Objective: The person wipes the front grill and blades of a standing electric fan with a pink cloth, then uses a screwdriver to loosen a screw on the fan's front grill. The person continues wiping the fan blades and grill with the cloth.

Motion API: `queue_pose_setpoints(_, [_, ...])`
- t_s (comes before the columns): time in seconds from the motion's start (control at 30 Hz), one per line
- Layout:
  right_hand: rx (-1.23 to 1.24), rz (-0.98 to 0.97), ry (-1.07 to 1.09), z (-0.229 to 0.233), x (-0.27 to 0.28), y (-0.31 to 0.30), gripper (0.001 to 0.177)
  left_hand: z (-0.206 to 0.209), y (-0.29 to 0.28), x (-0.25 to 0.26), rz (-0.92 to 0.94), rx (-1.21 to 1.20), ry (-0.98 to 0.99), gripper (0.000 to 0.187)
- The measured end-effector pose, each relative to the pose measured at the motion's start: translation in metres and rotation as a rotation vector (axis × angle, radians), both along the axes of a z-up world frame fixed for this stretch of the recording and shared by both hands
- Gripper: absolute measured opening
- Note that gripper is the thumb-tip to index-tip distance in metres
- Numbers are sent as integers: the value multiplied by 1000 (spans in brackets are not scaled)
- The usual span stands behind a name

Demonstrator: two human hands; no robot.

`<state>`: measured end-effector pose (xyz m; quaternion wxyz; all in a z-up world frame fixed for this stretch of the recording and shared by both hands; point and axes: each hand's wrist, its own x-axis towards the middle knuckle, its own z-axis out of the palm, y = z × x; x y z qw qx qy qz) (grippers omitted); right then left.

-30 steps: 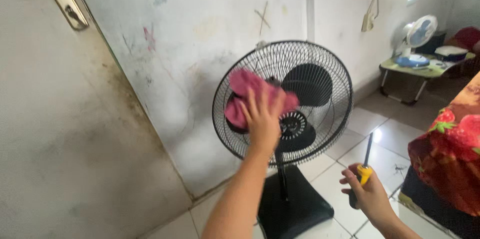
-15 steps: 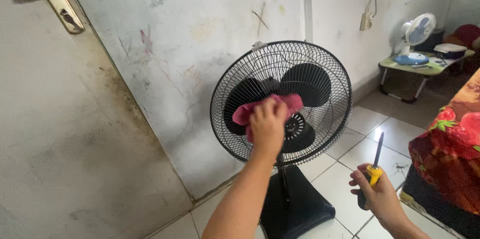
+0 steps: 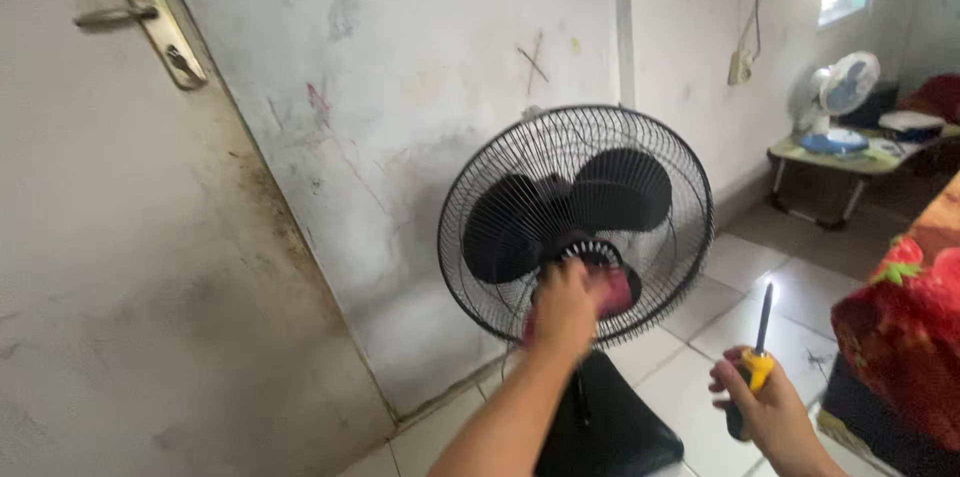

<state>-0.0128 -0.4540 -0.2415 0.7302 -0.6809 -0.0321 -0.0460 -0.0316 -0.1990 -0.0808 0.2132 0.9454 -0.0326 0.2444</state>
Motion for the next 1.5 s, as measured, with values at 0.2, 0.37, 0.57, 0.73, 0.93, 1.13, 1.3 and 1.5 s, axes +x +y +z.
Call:
queue_pose_setpoints(0.2, [-140,8,87,-14,26,-6,39,26,12,1,-156,-250,-202,27])
queue_pose_setpoints(0.37, [-5,29,67,-26,45,-8,42,129,44,28,262,-207,-908,71])
queue_pose_setpoints(0.57, [3,59,152,-59,80,-33,48,127,-26,73,210,187,-740,55])
queue_pose_setpoints(0.73, [-71,13,178,-101,116,-105,48,42,-100,125,-14,477,-773,38])
queue_pose_setpoints(0.93, [-39,-257,72,-148,129,-147,47,-97,-96,156,-162,808,-684,35])
queue_pose_setpoints(1.13, [-52,-24,214,-158,139,-173,43,-234,-46,161,-243,758,-419,38])
queue_pose_setpoints(1.3, [-63,104,181,-132,131,-147,39,-279,-11,119,-275,802,-74,23])
queue_pose_setpoints(1.5, [-59,112,155,-59,77,-111,38,-217,-14,68,-129,665,104,20])
